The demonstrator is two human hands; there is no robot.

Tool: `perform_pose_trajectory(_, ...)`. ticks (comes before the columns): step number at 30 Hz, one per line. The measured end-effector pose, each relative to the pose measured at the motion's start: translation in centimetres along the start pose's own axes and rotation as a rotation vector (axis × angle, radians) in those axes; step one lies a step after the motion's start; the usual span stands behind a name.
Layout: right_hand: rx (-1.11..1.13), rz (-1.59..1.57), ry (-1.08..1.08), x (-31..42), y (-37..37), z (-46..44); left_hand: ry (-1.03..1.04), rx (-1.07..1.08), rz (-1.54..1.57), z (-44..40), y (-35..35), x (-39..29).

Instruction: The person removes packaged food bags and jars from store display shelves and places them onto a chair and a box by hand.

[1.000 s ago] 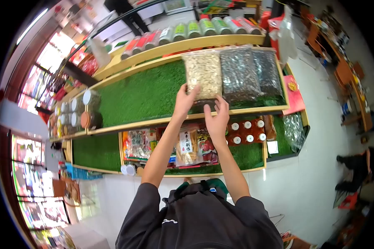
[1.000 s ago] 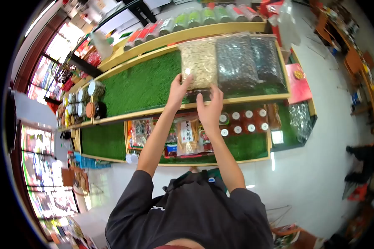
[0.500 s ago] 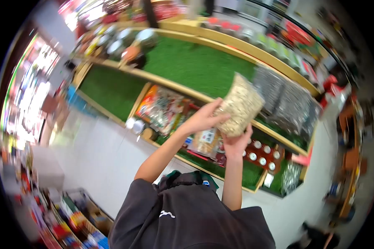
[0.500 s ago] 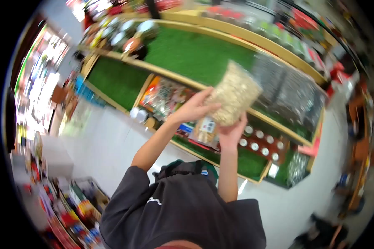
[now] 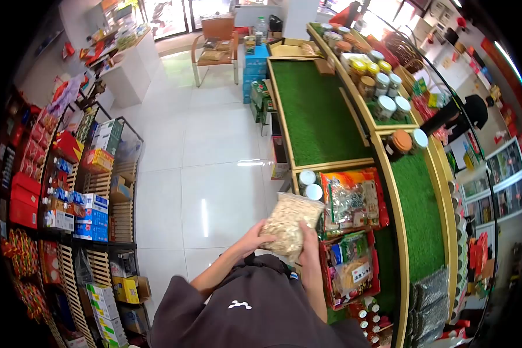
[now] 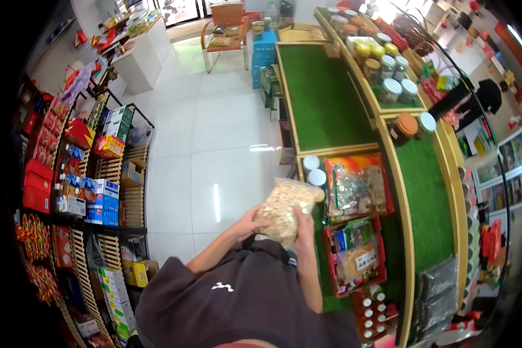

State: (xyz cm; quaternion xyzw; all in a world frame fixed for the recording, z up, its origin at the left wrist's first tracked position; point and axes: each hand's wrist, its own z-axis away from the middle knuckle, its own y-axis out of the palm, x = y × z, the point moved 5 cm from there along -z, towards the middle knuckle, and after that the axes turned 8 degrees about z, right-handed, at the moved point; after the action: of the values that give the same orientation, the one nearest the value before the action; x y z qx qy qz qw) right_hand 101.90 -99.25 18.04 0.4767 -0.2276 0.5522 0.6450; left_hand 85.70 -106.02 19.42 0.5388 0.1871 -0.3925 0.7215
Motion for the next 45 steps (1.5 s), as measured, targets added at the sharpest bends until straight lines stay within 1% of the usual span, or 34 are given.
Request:
perform_pose_trajectory(1,0.025,0.076,0.018,1.1,3.6,0.6,0.009,-0.010,0.012,1.4,-1.5,-0.8)
perform_pose_trajectory(3,0.152,0.167,0.046,0.9,8.3,-0.4,0.068,-0.181,0.172,3.4,-4.3,-3.0)
perform_pose_trajectory(4,0.208,0.186,0.050,0.3,10.0,-1.4,0.082,-0.187,0.178,3.7,-5.4,-3.6)
perform_pose_trajectory(6,0.366,0.327,0.042,0.8,14.0,-2.3,0.244,-0.324,0.055,4.4,-7.6,-4.7)
perform_pose_trajectory(7,0.456,0.394,0.050,0.8,15.7,-2.8,0.251,-0.333,0.064,4.5,-8.3,-4.9)
perform_pose_trajectory(8,0.460,0.398,0.053,0.4,16.6,-3.6,0.296,-0.367,0.109,4.5,-9.0,-5.4)
perform_pose_trajectory(10,0.535,0.469,0.058,-0.4,18.6,-5.7,0.383,-0.421,0.147,4.1,-10.9,-6.1)
perform_pose_trajectory(11,0.534,0.462,0.053,-0.7,19.4,-6.5,0.360,-0.368,0.119,3.0,-10.9,-6.2)
perform_pose_trajectory(13,0.547,0.496,0.066,-0.7,20.5,-8.8,0.458,-0.511,0.134,2.2,-11.9,-7.9)
perform_pose_trajectory(14,0.490,0.457,0.036,-0.4,20.6,-10.4,0.424,-0.458,0.095,1.0,-11.7,-9.2)
perform_pose_trajectory(16,0.584,0.383,-0.031,0.2,21.8,-13.4,0.459,-0.522,-0.085,-1.4,-11.9,-12.5)
perform_pose_trajectory(17,0.542,0.350,-0.054,1.0,21.9,-15.0,0.435,-0.482,-0.121,-3.2,-12.5,-13.6)
perform_pose_trajectory(19,0.554,0.541,-0.114,2.8,21.7,-18.1,0.414,-0.455,-0.290,-7.1,-13.4,-15.9)
perform_pose_trajectory(20,0.523,0.515,-0.134,3.3,21.4,-19.9,0.364,-0.422,-0.311,-9.2,-13.5,-17.2)
perform_pose_trajectory(22,0.465,0.463,-0.142,3.8,21.0,-24.2,0.337,-0.353,-0.355,-13.4,-12.3,-20.7)
perform_pose_trajectory(23,0.440,0.445,-0.162,5.3,21.2,-25.8,0.316,-0.320,-0.359,-15.4,-11.8,-22.4)
perform_pose_trajectory(25,0.359,0.261,-0.126,7.9,21.3,-27.4,0.259,-0.291,-0.407,-19.0,-11.9,-24.6)
perform_pose_trajectory(27,0.304,0.231,-0.141,9.4,21.5,-30.4,0.223,-0.227,-0.556,-22.9,-13.0,-26.9)
perform_pose_trajectory(28,0.278,0.243,-0.154,10.2,21.7,-31.8,0.236,-0.190,-0.590,-24.6,-13.4,-28.1)
perform_pose_trajectory(29,0.252,0.259,-0.163,11.4,22.0,-32.8,0.225,-0.181,-0.585,-25.8,-13.4,-29.3)
perform_pose_trajectory(31,0.252,0.256,-0.131,13.9,23.5,-33.9,0.153,-0.109,-0.331,-28.1,-13.3,-31.2)
perform_pose_trajectory(32,0.201,0.236,-0.215,14.8,24.0,-34.6,0.098,-0.114,-0.240,-29.0,-13.9,-31.4)
perform_pose_trajectory(33,0.151,0.216,-0.299,15.5,24.4,-35.4,0.093,-0.104,-0.229,-29.8,-14.9,-31.5)
perform_pose_trajectory(34,0.190,0.224,-0.328,15.6,25.1,-36.6,0.080,-0.100,-0.155,-30.9,-16.3,-31.3)
perform_pose_trajectory(35,0.262,0.261,-0.275,15.8,26.0,-37.7,0.063,-0.098,-0.083,-31.7,-17.2,-31.7)
perform_pose_trajectory(36,0.259,0.282,-0.245,16.0,26.7,-38.8,0.113,-0.122,-0.068,-32.4,-17.9,-32.3)
perform_pose_trajectory(37,0.256,0.304,-0.215,16.1,27.7,-39.9,0.103,-0.118,-0.060,-33.4,-18.9,-32.9)
perform_pose_trajectory(39,0.239,0.290,-0.213,15.4,30.1,-42.9,0.186,-0.105,-0.067,-35.5,-21.3,-35.1)
perform_pose_trajectory(40,0.229,0.269,-0.214,14.9,31.5,-44.7,0.181,-0.099,-0.062,-36.6,-22.7,-36.3)
perform_pose_trajectory(43,0.272,0.275,-0.171,13.2,36.3,-49.9,0.208,-0.114,-0.094,-38.8,-27.7,-41.0)
perform_pose_trajectory(44,0.284,0.279,-0.106,13.3,38.4,-51.2,0.237,-0.099,-0.123,-39.6,-29.2,-43.1)
perform_pose_trajectory(45,0.278,0.280,-0.103,13.4,40.5,-52.6,0.266,-0.082,-0.153,-40.2,-30.5,-45.4)
